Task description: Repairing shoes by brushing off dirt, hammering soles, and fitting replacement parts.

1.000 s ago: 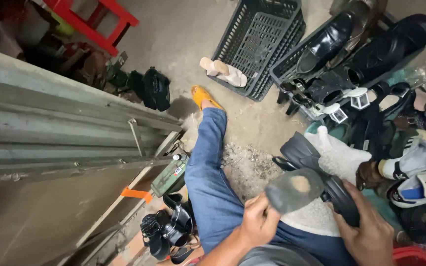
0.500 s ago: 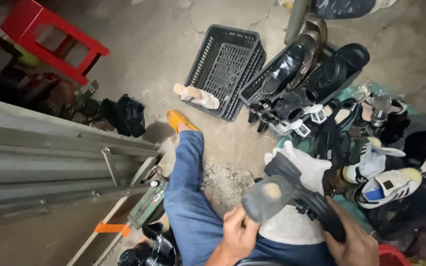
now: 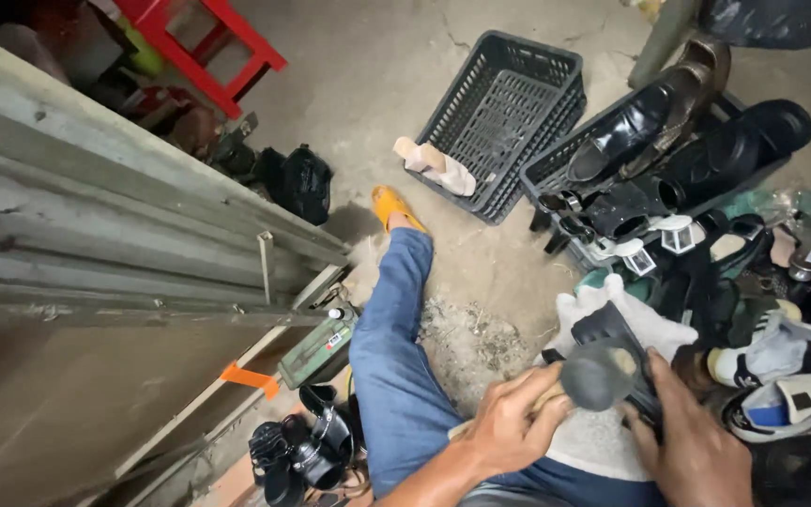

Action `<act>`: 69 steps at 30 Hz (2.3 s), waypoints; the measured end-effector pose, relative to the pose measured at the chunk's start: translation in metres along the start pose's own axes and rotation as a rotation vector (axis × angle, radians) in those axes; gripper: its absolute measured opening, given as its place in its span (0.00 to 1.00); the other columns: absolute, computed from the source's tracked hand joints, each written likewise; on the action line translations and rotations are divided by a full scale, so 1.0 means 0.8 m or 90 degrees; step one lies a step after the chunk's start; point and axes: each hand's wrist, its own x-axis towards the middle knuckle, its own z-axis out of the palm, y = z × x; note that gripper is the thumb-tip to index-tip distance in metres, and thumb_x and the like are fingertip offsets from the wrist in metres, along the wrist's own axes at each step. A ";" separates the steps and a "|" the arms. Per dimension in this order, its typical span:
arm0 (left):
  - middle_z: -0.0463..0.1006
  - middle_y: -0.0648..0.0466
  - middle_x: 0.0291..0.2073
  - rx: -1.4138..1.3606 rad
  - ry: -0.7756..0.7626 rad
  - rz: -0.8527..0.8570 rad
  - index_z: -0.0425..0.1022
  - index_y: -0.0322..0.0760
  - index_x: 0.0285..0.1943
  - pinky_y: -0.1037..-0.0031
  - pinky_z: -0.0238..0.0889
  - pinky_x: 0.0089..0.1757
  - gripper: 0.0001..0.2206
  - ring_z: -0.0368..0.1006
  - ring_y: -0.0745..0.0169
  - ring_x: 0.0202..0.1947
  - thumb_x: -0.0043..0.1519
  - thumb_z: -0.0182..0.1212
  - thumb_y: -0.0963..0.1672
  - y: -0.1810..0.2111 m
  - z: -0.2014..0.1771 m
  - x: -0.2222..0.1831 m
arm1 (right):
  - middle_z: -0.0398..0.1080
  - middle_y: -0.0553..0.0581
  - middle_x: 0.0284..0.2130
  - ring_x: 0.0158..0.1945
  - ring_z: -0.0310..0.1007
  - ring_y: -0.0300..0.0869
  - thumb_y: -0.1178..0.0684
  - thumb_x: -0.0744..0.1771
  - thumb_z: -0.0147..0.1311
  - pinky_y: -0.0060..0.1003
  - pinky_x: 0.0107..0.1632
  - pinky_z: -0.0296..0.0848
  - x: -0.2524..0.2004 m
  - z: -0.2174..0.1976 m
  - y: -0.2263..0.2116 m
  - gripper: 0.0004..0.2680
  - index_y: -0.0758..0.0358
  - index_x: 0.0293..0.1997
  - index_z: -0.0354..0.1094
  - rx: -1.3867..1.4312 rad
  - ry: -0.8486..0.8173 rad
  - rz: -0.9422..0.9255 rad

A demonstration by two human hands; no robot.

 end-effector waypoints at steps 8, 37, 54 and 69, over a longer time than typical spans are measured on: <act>0.75 0.34 0.50 0.028 0.001 -0.025 0.65 0.26 0.65 0.56 0.73 0.34 0.17 0.75 0.48 0.30 0.72 0.46 0.44 -0.022 0.001 0.002 | 0.77 0.36 0.56 0.30 0.79 0.36 0.35 0.65 0.54 0.35 0.28 0.75 -0.011 0.020 0.013 0.26 0.42 0.74 0.64 -0.098 -0.007 -0.027; 0.61 0.58 0.06 -0.146 0.187 -0.147 0.70 0.40 0.16 0.76 0.60 0.22 0.18 0.56 0.67 0.11 0.63 0.61 0.41 -0.043 -0.007 0.006 | 0.78 0.56 0.49 0.48 0.80 0.51 0.52 0.61 0.64 0.44 0.40 0.80 0.027 -0.038 0.021 0.31 0.44 0.75 0.59 0.219 -0.133 -0.009; 0.69 0.56 0.13 -0.211 0.154 -0.292 0.79 0.36 0.43 0.80 0.58 0.23 0.09 0.62 0.71 0.17 0.70 0.55 0.45 -0.034 -0.009 0.036 | 0.75 0.59 0.48 0.49 0.78 0.53 0.39 0.60 0.69 0.49 0.46 0.78 0.071 -0.026 -0.035 0.32 0.62 0.68 0.62 0.200 -0.034 0.067; 0.60 0.46 0.07 -0.406 0.047 -0.394 0.77 0.31 0.51 0.77 0.51 0.09 0.12 0.54 0.61 0.02 0.71 0.48 0.43 -0.099 0.022 0.008 | 0.73 0.54 0.40 0.43 0.78 0.49 0.50 0.58 0.68 0.42 0.50 0.75 0.061 -0.005 -0.033 0.21 0.57 0.56 0.69 0.176 0.070 0.005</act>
